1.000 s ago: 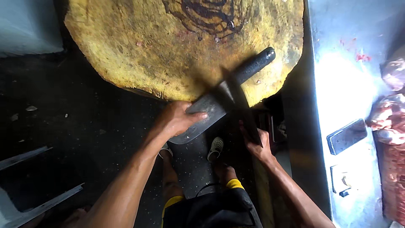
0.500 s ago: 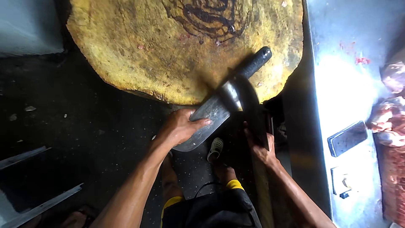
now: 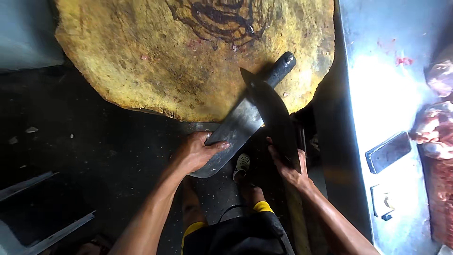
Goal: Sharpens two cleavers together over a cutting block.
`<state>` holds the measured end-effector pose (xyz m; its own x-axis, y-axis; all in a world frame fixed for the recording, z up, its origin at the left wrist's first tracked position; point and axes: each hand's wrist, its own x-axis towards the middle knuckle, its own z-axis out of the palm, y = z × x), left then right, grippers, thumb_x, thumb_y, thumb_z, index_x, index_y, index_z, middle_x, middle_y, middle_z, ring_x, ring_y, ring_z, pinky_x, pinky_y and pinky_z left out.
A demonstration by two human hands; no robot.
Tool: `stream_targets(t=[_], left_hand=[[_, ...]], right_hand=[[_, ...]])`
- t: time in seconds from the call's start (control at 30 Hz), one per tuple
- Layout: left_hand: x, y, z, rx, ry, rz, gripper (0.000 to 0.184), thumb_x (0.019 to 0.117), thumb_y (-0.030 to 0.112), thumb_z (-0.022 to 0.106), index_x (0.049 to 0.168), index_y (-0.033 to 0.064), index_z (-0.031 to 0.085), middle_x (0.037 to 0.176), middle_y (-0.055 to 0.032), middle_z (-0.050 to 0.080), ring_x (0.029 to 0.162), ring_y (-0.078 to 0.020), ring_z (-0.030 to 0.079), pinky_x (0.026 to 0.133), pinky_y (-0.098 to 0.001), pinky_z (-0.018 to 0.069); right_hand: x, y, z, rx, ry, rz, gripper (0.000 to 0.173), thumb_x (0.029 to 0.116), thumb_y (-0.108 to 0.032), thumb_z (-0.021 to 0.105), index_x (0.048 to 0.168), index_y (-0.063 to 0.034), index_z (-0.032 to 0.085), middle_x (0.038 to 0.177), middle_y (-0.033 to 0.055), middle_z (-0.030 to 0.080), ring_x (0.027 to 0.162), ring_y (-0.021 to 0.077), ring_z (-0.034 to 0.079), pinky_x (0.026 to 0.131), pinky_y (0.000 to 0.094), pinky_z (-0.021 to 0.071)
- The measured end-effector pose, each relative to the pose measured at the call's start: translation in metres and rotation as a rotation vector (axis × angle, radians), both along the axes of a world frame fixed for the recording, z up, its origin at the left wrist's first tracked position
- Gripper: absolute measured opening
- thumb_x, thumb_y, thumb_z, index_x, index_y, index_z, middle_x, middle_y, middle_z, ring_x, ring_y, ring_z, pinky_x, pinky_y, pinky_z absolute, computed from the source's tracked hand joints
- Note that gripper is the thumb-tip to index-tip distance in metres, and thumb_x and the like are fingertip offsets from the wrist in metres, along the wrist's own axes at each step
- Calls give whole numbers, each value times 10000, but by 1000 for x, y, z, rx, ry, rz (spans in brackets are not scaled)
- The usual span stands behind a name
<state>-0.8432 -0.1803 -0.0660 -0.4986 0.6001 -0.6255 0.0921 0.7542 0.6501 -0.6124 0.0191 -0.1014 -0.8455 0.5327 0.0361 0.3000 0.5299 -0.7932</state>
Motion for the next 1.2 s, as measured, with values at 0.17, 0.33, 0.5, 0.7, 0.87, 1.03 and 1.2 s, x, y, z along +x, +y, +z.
stream_targets(t=[0.17, 0.33, 0.5, 0.7, 0.87, 1.03, 1.2], left_hand=[[-1, -3, -9, 1, -18, -9, 340, 903, 496, 746, 921, 157, 729, 768, -17, 687, 730, -161, 662, 687, -448, 537], [0, -3, -5, -18, 24, -18, 387, 904, 528, 732, 905, 142, 708, 742, -32, 655, 713, -186, 641, 665, -459, 515], [-1, -2, -6, -16, 17, -19, 393, 903, 524, 735, 935, 133, 722, 762, -48, 676, 721, -195, 659, 667, -468, 536], [-4, -1, 0, -47, 23, -15, 396, 905, 529, 728, 902, 134, 709, 738, -48, 661, 698, -196, 646, 648, -461, 522], [-5, 0, 1, -44, 21, -18, 380, 907, 523, 729, 958, 147, 733, 773, -44, 687, 711, -191, 661, 655, -459, 539], [-9, 2, 3, -97, 22, -55, 414, 906, 542, 722, 947, 130, 722, 782, -64, 679, 750, -218, 662, 694, -492, 533], [-12, 3, 2, -114, 13, -80, 429, 902, 563, 714, 961, 139, 730, 798, -64, 685, 753, -222, 663, 689, -494, 536]], right_hand=[[-1, 1, -20, 74, -76, 1, 272, 981, -244, 656, 1139, -58, 775, 935, 47, 777, 845, 59, 721, 796, 249, 586], [0, 0, -10, 109, -55, -10, 287, 994, -247, 646, 1176, -59, 764, 951, 47, 777, 838, 52, 718, 789, 243, 590], [2, 3, -20, 108, 5, 20, 276, 1000, -237, 633, 1127, -28, 762, 975, 69, 770, 902, 79, 721, 836, 273, 596], [10, 6, -14, 104, -126, 9, 279, 981, -240, 645, 1150, -58, 772, 953, 54, 781, 874, 64, 728, 816, 251, 586], [5, 2, -13, 88, 40, 16, 279, 999, -227, 626, 1123, -19, 764, 968, 70, 773, 860, 63, 716, 804, 254, 595], [5, 7, -18, 77, -180, 14, 282, 988, -258, 629, 1152, -80, 775, 952, 38, 782, 869, 69, 730, 805, 276, 590], [7, 3, 3, 109, -21, 8, 274, 991, -216, 636, 1156, -38, 764, 995, 59, 778, 922, 54, 722, 856, 234, 587]])
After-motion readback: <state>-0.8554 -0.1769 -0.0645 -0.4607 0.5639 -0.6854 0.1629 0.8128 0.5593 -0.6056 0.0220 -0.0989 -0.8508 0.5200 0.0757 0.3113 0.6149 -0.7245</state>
